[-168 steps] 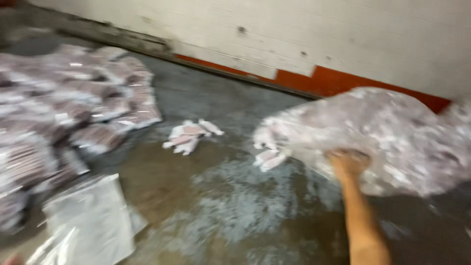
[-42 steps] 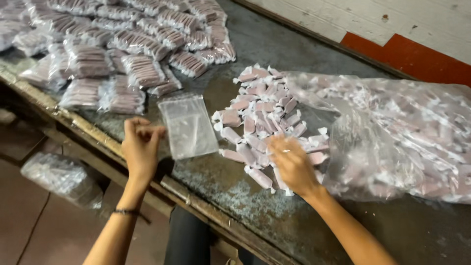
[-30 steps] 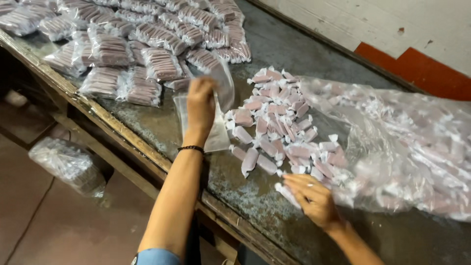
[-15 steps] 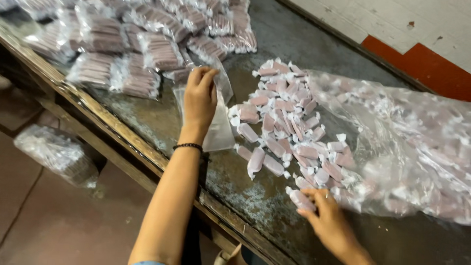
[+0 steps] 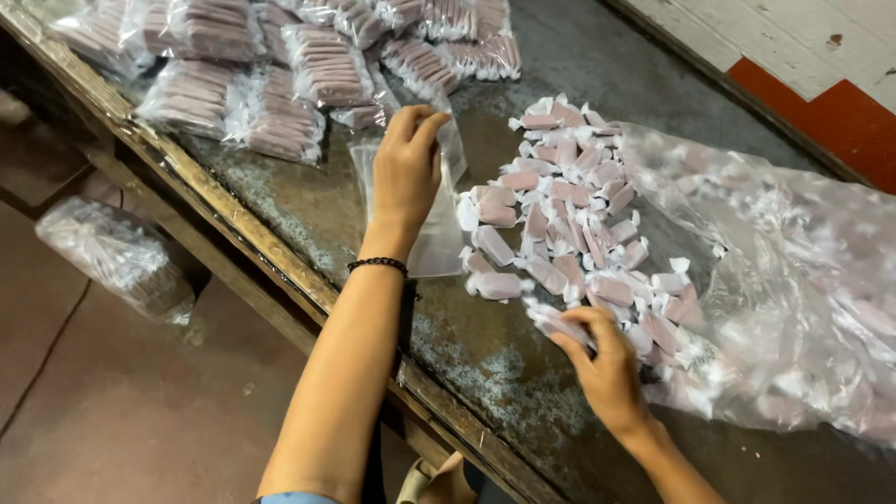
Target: The person places small wrapped candies into clear plastic bags by hand at a production table.
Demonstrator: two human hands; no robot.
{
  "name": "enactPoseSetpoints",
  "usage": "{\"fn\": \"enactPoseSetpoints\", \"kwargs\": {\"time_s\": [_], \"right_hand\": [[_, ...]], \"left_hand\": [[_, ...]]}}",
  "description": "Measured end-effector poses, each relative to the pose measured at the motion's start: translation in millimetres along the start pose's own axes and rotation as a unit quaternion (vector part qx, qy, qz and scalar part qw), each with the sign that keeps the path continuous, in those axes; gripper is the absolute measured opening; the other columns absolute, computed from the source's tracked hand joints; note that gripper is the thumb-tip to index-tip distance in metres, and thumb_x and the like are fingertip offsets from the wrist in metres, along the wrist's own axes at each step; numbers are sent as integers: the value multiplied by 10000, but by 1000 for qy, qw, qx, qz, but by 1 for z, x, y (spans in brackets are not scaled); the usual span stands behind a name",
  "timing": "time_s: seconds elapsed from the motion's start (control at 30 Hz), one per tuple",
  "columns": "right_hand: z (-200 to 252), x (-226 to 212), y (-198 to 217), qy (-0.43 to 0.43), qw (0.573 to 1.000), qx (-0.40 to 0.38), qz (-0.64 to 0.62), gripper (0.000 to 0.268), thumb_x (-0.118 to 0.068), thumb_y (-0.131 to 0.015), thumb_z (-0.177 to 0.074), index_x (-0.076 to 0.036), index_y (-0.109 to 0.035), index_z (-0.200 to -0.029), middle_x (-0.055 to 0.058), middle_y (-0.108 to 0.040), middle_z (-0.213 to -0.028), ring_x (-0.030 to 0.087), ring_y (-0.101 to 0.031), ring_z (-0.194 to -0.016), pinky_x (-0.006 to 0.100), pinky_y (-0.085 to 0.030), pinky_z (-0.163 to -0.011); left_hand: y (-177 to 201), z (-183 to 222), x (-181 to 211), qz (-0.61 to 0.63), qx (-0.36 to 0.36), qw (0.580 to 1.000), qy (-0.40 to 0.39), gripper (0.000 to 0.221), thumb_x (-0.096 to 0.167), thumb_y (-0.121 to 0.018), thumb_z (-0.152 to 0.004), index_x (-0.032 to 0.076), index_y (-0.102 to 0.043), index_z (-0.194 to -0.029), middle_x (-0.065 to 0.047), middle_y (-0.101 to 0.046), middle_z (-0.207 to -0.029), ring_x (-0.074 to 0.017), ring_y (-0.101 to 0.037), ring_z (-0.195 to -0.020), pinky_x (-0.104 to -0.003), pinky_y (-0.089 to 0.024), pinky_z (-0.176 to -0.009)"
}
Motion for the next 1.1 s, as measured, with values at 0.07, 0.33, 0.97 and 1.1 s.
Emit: {"fn": "enactPoseSetpoints", "kwargs": {"time_s": [0.07,0.33,0.97,1.1], "right_hand": [[11,2,7,9,999,-21,36,609,-66,-689,-920,-17,-431,-1469,70,-553,-978,171,-567,-770,240,-574,-643],[-18,-43,-4,123,985,2,122,252,-149,-679,-930,-6,-628,-1131,227,-376,-1454,372,-343,-1377,513,-370,-1155],[1,-41,10,97,992,-73,19,397,-151,-798,-810,-89,-745,-1199,93,-599,-1326,249,-564,-1257,374,-452,-1090],[14,-34,-5,64,987,-104,-108,700,115,-709,-856,-86,-492,-1490,53,-458,-1279,236,-631,-1222,247,-603,-1108]], "left_hand": [[-2,0,3,-1,-4,1000,-3,322,-160,-598,-893,-10,-658,-1171,-146,-602,-1120,-334,-618,-1044,-439,-562,-711],[-3,2,0,-18,-7,1000,4,322,-152,-609,-885,9,-652,-1161,-135,-599,-1122,-330,-616,-1025,-439,-548,-687],[-4,3,-1,-18,-12,1000,7,305,-133,-600,-885,8,-649,-1151,-131,-602,-1118,-342,-626,-1021,-447,-540,-668],[-3,1,0,-19,-7,1000,8,309,-142,-594,-874,12,-644,-1138,-119,-598,-1105,-326,-620,-990,-434,-526,-644]]}}
Point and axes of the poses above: each hand's wrist, its own z-axis away from the middle knuckle, its own y-axis out of the back of the hand, x = y × z, the point moved 4 cm from there along -z, towards the middle knuckle
